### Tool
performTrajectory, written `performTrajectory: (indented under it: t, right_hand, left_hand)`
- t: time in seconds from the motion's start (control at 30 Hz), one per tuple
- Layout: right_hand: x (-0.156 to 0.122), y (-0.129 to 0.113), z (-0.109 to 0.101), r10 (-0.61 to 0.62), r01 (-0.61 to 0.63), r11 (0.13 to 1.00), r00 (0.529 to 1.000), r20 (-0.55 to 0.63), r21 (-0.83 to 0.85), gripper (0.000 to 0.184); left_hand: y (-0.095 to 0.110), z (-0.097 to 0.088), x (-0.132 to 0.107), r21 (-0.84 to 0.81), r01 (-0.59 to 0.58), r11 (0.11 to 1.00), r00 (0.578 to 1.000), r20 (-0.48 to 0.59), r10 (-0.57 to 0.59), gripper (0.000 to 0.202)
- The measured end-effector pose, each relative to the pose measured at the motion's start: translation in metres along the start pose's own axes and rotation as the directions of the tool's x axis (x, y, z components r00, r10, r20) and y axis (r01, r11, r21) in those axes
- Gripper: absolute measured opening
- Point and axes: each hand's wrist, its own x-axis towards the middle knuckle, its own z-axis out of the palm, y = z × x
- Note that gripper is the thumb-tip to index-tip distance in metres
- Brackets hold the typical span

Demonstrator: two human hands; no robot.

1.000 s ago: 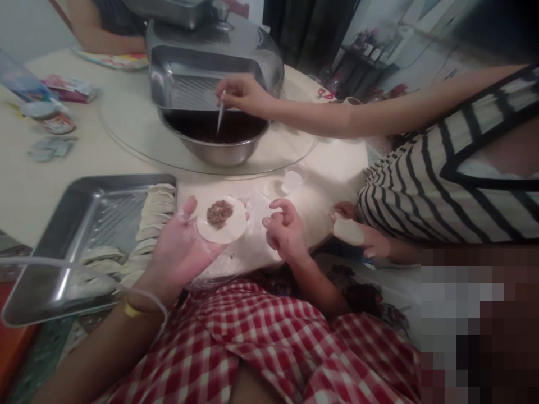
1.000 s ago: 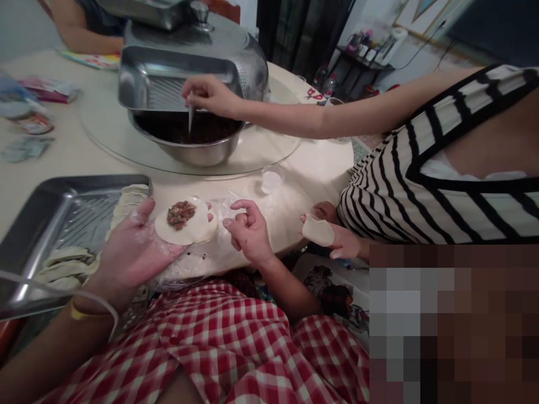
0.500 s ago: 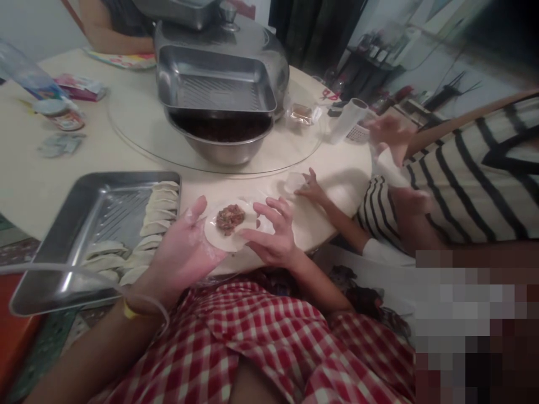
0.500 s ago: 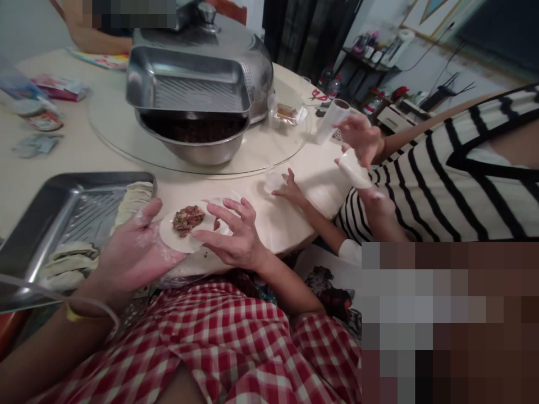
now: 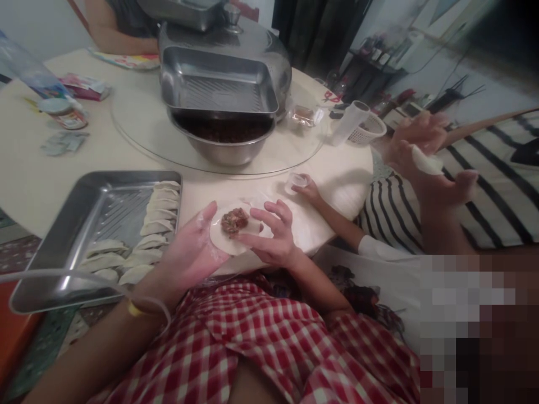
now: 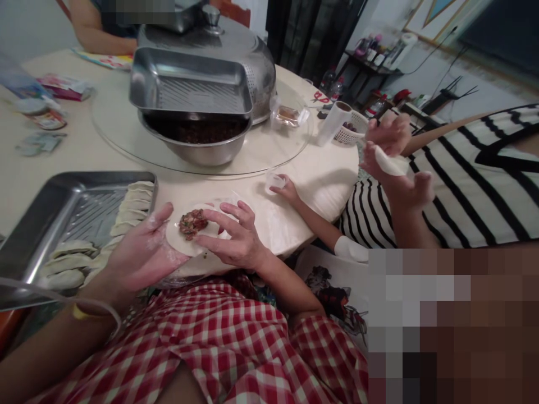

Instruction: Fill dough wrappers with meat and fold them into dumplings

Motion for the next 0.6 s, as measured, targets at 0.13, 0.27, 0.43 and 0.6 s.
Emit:
performTrajectory:
  t: [0.13,0.27,0.43,0.6]
  right_hand:
    - [-0.001,-0.006,0.001,-0.014,0.014,1.000,1.000,-0.002,0.006,0.016]
    - [0.000,-0.013,0.004,-0.018,0.024,0.998,0.995,-0.101,0.062,0.010]
    - [-0.004,-0.017,0.008,0.052,-0.047,0.989,0.998,-0.031,0.138,0.007]
    - [0.003,-0.022,0.007,0.137,-0.125,0.984,0.987,-0.087,0.128,0.008]
  left_hand:
    - [-0.009,-0.004,0.003,0.077,-0.045,0.996,0.996,-0.075,0.051,0.035]
    - [-0.012,-0.007,0.002,0.154,-0.062,0.986,0.984,-0.154,0.086,0.031]
    - [-0.014,-0.010,0.001,0.270,-0.096,0.958,0.987,-0.099,0.127,0.023]
    - [-0.018,-0.013,0.001,0.387,-0.089,0.918,0.980,-0.132,0.151,0.017]
